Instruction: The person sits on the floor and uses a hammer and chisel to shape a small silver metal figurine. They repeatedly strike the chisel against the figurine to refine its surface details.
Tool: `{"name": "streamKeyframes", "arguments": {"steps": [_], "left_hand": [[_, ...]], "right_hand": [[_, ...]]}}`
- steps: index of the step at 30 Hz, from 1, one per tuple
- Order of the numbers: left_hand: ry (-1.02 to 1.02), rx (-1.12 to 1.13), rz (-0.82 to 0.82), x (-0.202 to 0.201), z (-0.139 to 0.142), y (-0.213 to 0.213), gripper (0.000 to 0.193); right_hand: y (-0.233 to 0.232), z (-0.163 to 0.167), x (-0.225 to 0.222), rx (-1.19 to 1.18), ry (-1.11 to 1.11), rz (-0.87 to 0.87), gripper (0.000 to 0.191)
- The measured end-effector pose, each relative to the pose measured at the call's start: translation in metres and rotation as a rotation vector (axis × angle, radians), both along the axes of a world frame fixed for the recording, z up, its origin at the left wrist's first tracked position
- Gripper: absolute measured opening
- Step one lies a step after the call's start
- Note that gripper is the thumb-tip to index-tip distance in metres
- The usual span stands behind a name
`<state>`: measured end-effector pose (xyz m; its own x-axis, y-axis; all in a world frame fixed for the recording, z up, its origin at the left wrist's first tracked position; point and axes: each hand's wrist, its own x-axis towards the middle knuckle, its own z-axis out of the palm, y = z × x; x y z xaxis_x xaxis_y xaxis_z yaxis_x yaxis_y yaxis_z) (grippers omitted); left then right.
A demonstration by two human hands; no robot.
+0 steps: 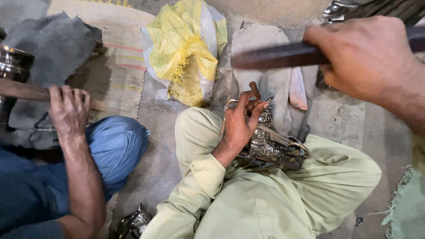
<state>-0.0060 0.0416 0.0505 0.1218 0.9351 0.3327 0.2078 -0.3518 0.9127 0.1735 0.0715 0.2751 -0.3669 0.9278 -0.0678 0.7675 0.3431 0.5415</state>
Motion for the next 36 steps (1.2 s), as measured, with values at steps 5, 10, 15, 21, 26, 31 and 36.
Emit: {"name": "streamKeyframes", "arguments": {"steps": [5, 10, 15, 21, 26, 31, 36], "left_hand": [[-0.03, 0.03, -0.009, 0.0, -0.001, 0.002, 0.03], [0.047, 0.06, 0.034, -0.001, 0.0, 0.001, 0.029], [-0.032, -0.065, 0.0, -0.002, 0.005, 0.001, 0.028], [-0.12, -0.004, 0.001, 0.0, 0.001, -0.003, 0.028], [0.009, 0.094, 0.025, 0.003, -0.005, -0.001, 0.029], [0.037, 0.071, 0.012, 0.003, -0.004, -0.004, 0.028], [0.037, 0.081, 0.02, 0.005, -0.001, -0.002, 0.031]], "right_hand": [[-0.003, 0.001, 0.0, 0.021, 0.033, 0.017, 0.041], [-0.006, 0.001, -0.001, 0.028, 0.031, -0.048, 0.04], [-0.007, -0.002, 0.009, 0.105, 0.108, 0.015, 0.044], [-0.005, -0.016, 0.022, -0.012, -0.09, -0.015, 0.042], [-0.004, -0.023, 0.033, -0.034, 0.021, -0.063, 0.047], [-0.013, -0.023, 0.039, 0.13, 0.242, 0.078, 0.036], [-0.015, -0.017, 0.028, 0.032, -0.022, -0.037, 0.04]]}}
